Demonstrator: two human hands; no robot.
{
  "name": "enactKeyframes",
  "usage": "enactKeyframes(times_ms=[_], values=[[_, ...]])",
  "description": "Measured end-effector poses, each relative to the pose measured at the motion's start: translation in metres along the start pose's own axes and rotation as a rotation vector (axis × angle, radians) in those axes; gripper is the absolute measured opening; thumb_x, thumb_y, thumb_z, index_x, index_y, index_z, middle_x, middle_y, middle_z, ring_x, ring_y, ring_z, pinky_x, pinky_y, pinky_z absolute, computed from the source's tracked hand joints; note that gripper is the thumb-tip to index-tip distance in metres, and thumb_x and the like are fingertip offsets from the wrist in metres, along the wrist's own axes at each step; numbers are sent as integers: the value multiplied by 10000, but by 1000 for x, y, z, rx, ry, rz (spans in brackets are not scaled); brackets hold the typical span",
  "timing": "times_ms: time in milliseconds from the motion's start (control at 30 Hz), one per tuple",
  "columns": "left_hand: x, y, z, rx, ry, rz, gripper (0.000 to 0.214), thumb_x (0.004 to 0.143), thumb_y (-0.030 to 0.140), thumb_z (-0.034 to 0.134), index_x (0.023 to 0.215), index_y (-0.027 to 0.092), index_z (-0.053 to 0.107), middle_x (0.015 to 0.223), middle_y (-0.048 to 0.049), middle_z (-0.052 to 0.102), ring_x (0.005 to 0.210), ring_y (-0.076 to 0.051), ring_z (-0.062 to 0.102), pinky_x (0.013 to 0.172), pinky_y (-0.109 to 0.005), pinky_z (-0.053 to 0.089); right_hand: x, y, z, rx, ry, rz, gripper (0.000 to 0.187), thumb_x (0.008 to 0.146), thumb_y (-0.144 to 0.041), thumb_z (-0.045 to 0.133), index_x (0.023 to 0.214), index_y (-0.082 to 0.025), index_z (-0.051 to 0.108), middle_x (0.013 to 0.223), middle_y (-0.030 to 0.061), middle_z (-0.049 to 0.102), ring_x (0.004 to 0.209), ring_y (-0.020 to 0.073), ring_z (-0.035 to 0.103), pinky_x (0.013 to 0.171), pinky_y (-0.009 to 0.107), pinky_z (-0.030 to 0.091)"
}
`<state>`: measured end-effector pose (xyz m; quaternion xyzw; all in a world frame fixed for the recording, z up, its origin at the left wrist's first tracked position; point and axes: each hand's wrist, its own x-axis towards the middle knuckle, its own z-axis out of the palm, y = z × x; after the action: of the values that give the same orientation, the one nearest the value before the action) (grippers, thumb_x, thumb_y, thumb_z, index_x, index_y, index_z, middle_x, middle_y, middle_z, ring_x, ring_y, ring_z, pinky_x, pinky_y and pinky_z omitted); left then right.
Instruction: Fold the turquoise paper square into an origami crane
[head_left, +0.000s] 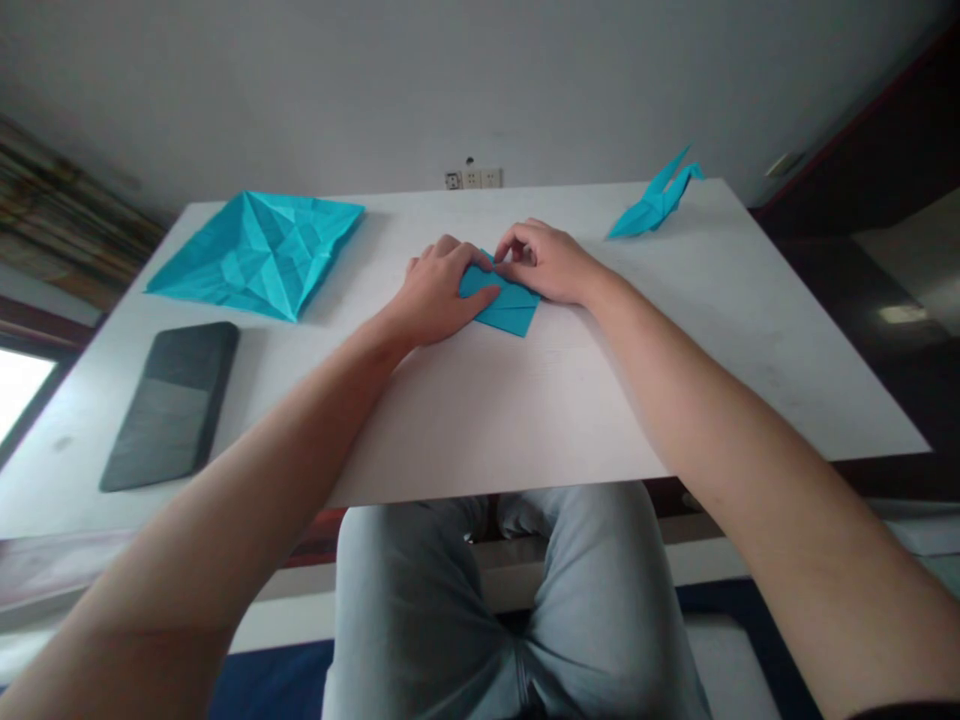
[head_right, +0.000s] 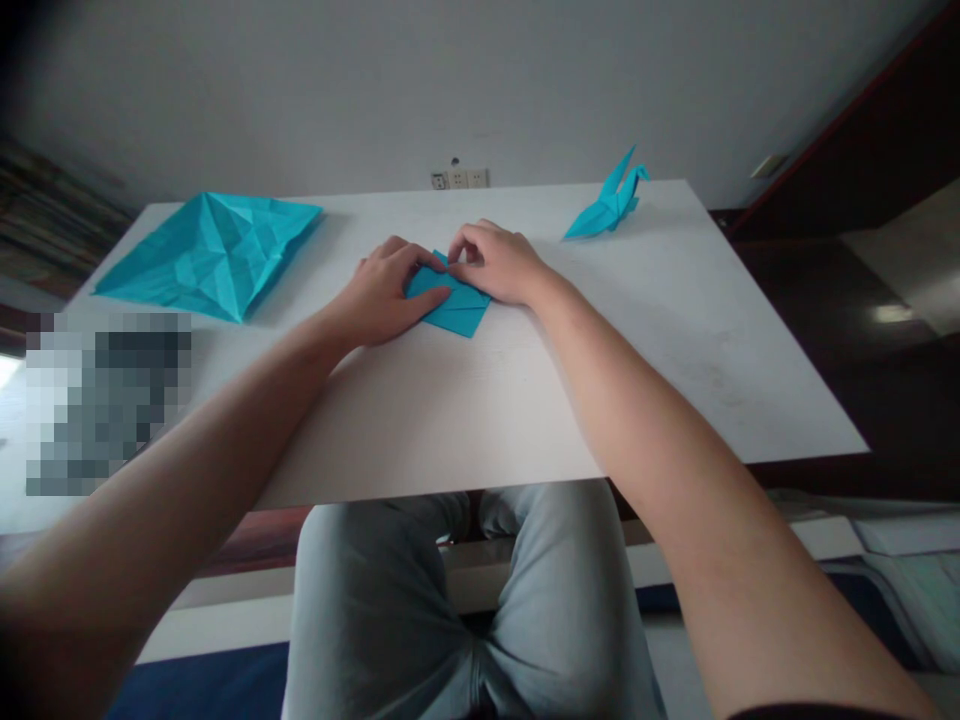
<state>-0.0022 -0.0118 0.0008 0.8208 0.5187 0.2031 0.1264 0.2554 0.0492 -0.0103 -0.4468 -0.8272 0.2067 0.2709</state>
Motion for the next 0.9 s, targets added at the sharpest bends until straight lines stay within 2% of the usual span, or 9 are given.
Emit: enactKeyframes(times_ms=[233, 500, 700, 900], values=[[0, -1, 0, 7, 1, 8, 473, 1135, 442, 756, 1579, 295, 820, 1656, -173, 771, 1605, -463, 731, 1374, -684, 564, 0, 1, 1, -6, -2, 9, 134, 1078, -324, 910, 1196, -269, 883, 1278, 82, 846, 1111, 294, 745, 1068, 463, 565], [0, -1, 1, 10, -3, 12, 478, 1129, 439, 758, 1589, 312, 804, 1648, -167, 742, 1604, -470, 704, 1373, -703, 553, 2, 2, 1, 0, -5, 21, 176, 1113, -435, 962, 1167, -291, 878, 1245, 79, 865, 1140, 323, 780, 1103, 495, 598], [0, 0, 1, 22, -17, 2, 506, 1134, 463, 737, 1602, 283, 807, 1659, -192, 735, 1624, -475, 702, 1387, -695, 543, 2, 0, 1, 1, -4, 26, 129, 1102, -372, 961, 1165, -292, 881, 1237, 67, 873, 1142, 314, 774, 1109, 486, 599], [0, -1, 2, 11, -9, 4, 499, 1130, 474, 747, 1596, 306, 803, 1664, -170, 742, 1625, -463, 696, 1410, -687, 527, 2, -1, 1, 14, -2, 24, 110, 1093, -303, 943, 1174, -290, 870, 1267, 70, 866, 1133, 312, 772, 1097, 484, 585]])
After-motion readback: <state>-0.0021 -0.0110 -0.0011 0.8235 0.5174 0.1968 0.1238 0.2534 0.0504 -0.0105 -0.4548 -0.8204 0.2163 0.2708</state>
